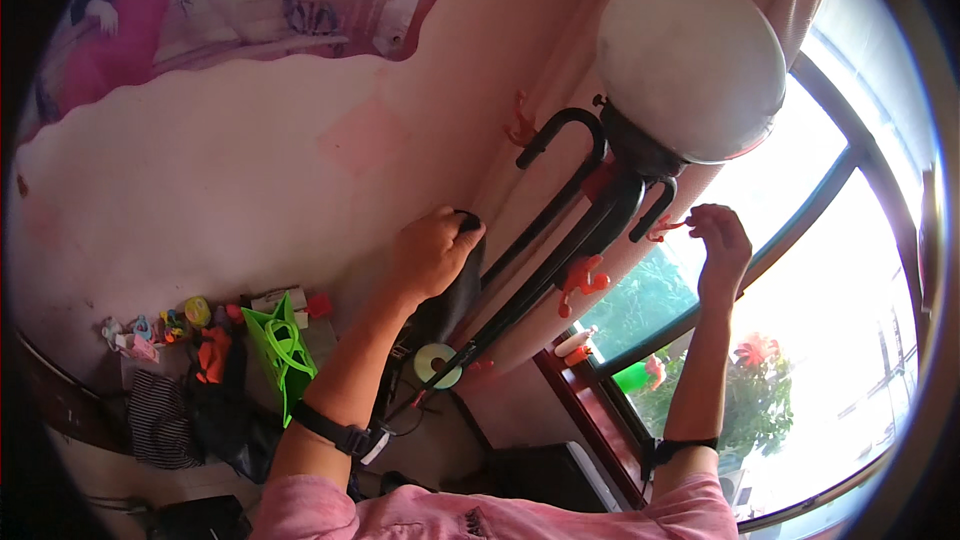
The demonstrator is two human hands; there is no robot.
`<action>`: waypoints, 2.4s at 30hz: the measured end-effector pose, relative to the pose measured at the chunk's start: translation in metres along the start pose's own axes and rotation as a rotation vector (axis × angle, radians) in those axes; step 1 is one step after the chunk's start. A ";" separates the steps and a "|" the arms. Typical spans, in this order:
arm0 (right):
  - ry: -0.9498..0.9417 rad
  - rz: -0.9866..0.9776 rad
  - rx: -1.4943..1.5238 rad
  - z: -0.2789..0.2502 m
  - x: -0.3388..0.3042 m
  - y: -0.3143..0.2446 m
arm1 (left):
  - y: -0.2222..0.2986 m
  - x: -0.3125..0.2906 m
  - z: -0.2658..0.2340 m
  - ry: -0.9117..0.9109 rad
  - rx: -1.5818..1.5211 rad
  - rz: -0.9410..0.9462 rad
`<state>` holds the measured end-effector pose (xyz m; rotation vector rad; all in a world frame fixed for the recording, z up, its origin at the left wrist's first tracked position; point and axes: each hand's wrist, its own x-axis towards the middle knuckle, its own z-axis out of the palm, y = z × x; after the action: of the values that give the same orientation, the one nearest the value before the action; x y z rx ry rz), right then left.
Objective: The person wipes a floor lamp with a dark cloth, cleaning the globe and stand. Then they move a green tote bag and hang a black bag and a striped bag on the lamp's hooks.
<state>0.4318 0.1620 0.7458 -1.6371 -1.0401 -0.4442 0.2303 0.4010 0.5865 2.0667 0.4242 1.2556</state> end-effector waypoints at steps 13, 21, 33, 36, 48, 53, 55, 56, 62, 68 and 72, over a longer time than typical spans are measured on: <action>0.365 -0.239 -0.026 0.073 0.034 0.003 | -0.004 0.062 0.024 0.015 -0.992 -0.123; 0.381 -0.139 0.073 0.092 0.042 0.046 | -0.031 0.088 0.078 0.198 0.059 0.473; 0.399 -0.078 0.083 0.092 0.045 0.053 | -0.017 0.095 0.089 0.260 0.142 0.512; 0.455 -0.193 0.031 0.090 0.047 0.056 | -0.011 0.086 0.093 0.381 0.075 0.542; 0.429 -0.333 -0.093 0.090 0.046 0.056 | -0.015 0.105 0.083 0.324 0.136 0.433; 0.359 -0.166 0.043 0.088 0.044 0.056 | -0.016 0.135 0.070 0.341 0.223 0.542; 0.364 -0.183 0.027 0.089 0.043 0.055 | -0.022 0.138 0.064 0.271 0.218 0.547; 0.375 -0.199 0.028 0.090 0.043 0.054 | -0.025 0.135 0.063 0.239 0.183 0.543; 0.437 -0.235 0.100 0.096 0.044 0.054 | -0.034 0.117 0.073 0.276 -0.275 0.268; 0.414 -0.165 0.144 0.096 0.044 0.054 | -0.028 0.174 0.062 0.218 -0.128 0.321; 0.383 -0.217 0.123 0.094 0.041 0.048 | -0.013 0.196 0.044 0.034 -0.104 0.162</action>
<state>0.4724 0.2634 0.7163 -1.2705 -0.9352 -0.7893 0.3640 0.5076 0.6924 2.0268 0.2051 1.3791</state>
